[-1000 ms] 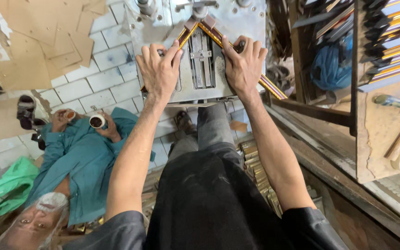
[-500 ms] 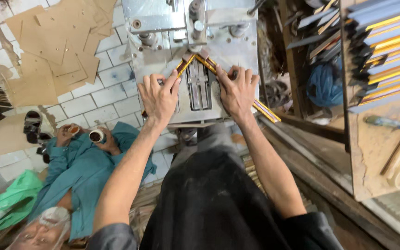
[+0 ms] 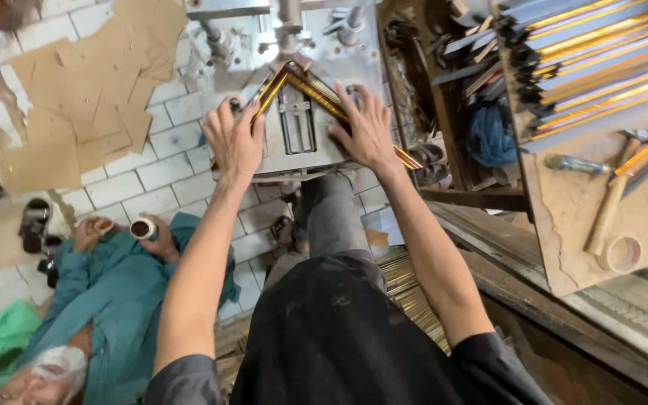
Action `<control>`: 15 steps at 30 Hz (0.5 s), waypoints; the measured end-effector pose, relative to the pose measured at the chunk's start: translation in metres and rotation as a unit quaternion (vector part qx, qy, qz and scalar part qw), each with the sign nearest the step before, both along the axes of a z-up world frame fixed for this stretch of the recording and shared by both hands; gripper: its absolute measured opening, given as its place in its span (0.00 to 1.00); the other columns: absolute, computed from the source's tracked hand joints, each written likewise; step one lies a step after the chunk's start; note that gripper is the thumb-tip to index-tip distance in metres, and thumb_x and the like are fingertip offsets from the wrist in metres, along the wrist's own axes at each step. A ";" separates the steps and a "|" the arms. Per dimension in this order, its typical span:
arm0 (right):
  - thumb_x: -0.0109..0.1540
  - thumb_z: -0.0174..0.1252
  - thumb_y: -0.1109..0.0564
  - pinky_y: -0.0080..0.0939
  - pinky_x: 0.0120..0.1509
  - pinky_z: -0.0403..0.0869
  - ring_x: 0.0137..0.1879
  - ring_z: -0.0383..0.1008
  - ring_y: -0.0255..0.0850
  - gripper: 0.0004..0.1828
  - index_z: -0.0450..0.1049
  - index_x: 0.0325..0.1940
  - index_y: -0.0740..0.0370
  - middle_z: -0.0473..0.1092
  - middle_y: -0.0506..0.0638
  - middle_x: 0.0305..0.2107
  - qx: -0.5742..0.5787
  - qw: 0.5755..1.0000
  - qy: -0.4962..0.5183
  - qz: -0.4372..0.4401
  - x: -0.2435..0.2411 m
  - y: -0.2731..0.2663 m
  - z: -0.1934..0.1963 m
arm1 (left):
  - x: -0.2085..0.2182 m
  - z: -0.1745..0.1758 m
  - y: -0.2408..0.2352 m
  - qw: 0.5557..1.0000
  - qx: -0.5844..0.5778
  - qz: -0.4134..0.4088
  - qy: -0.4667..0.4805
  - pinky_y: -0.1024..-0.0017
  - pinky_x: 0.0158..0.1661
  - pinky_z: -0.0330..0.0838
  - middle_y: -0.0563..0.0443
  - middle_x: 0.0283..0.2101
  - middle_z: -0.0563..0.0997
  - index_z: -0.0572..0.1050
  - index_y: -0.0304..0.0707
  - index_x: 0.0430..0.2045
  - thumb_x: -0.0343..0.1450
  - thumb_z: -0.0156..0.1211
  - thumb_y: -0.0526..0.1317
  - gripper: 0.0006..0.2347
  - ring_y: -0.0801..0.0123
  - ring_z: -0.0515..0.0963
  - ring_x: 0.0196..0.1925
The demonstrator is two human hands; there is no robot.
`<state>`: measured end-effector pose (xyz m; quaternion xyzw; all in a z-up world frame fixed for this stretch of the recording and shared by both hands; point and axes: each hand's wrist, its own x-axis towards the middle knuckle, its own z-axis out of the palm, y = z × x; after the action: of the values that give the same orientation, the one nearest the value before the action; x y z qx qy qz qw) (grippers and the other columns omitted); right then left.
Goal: The person assembles ornate gold and maroon picture frames by joining mitered pieces with a corner-joining machine. They repeatedly pick up frame pieces, align them in the machine, press the handle to join the corners, and place the completed frames on a nearby table.
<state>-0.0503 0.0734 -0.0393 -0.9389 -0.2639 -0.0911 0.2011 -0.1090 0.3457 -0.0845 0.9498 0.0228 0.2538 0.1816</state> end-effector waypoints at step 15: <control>0.53 0.70 0.46 0.53 0.57 0.68 0.54 0.73 0.50 0.29 0.74 0.57 0.49 0.74 0.49 0.47 0.113 0.989 -0.060 -0.074 -0.077 -0.222 0.045 | -0.060 0.021 -0.072 0.925 0.292 -0.228 0.085 0.69 0.30 0.68 0.59 0.25 0.74 0.82 0.56 0.43 0.70 0.62 0.43 0.09 0.68 0.77 0.26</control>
<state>-0.1270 -0.1487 0.0057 -0.9199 -0.1935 -0.1910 0.2826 -0.1691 0.2734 -0.0639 0.9582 -0.2542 0.1196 -0.0532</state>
